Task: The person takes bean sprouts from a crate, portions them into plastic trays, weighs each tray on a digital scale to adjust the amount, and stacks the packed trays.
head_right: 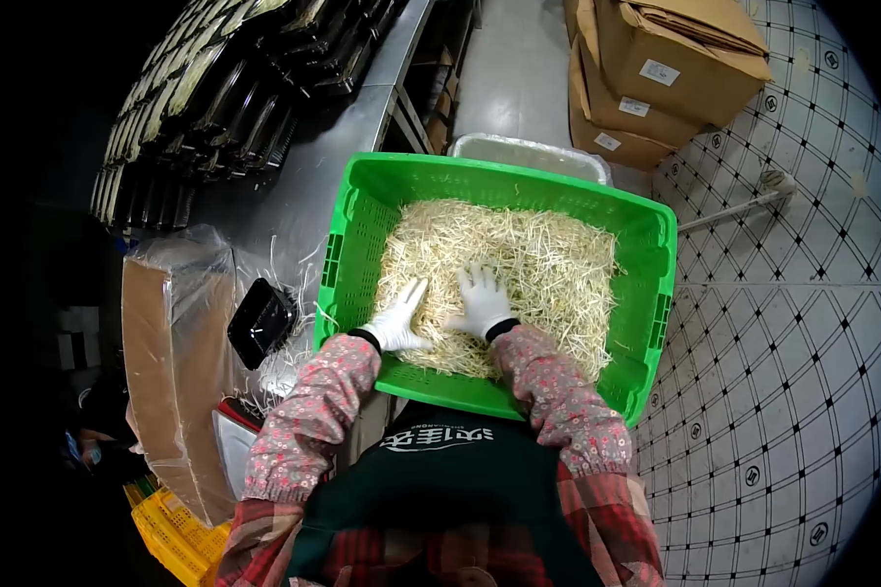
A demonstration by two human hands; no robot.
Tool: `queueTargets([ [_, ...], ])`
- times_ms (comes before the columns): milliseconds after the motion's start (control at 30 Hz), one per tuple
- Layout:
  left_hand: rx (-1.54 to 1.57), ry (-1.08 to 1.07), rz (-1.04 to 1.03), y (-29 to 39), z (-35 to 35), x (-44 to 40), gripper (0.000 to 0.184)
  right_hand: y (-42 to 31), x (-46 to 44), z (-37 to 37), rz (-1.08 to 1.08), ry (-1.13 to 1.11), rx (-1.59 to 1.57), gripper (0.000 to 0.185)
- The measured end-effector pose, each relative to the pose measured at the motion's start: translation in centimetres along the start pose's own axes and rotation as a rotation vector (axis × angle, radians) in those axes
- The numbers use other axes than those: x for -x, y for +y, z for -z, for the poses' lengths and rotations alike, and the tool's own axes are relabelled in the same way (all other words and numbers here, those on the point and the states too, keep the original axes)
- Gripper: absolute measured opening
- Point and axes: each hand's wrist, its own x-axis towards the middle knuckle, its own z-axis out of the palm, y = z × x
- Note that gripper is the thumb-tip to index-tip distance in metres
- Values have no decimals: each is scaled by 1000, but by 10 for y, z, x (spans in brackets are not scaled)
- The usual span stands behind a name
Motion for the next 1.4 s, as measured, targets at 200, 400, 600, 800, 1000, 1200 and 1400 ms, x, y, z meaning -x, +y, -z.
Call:
queueTargets([
  [200, 120, -449, -154, 11, -20, 46, 67, -2, 76, -9, 438, -313, -111, 64],
  [400, 136, -470, 110, 0, 74, -9, 51, 29, -11, 56, 267, -527, -384, 49],
  [600, -498, -197, 250, -41, 54, -126, 108, 6, -115, 36, -158, -244, -115, 101],
  [800, -436, -234, 246, -58, 19, -106, 95, -4, -71, -7, -12, 127, -13, 95],
  [1000, -426, -235, 272, -50, 32, -122, 95, 4, -108, 21, -136, -126, -33, 94],
  [1200, -502, -85, 148, -53, 15, -91, 51, -7, -75, 13, -59, -114, -71, 75],
  [1400, -390, -135, 79, -36, 45, -107, 119, -2, -69, 6, 40, 24, -98, 71],
])
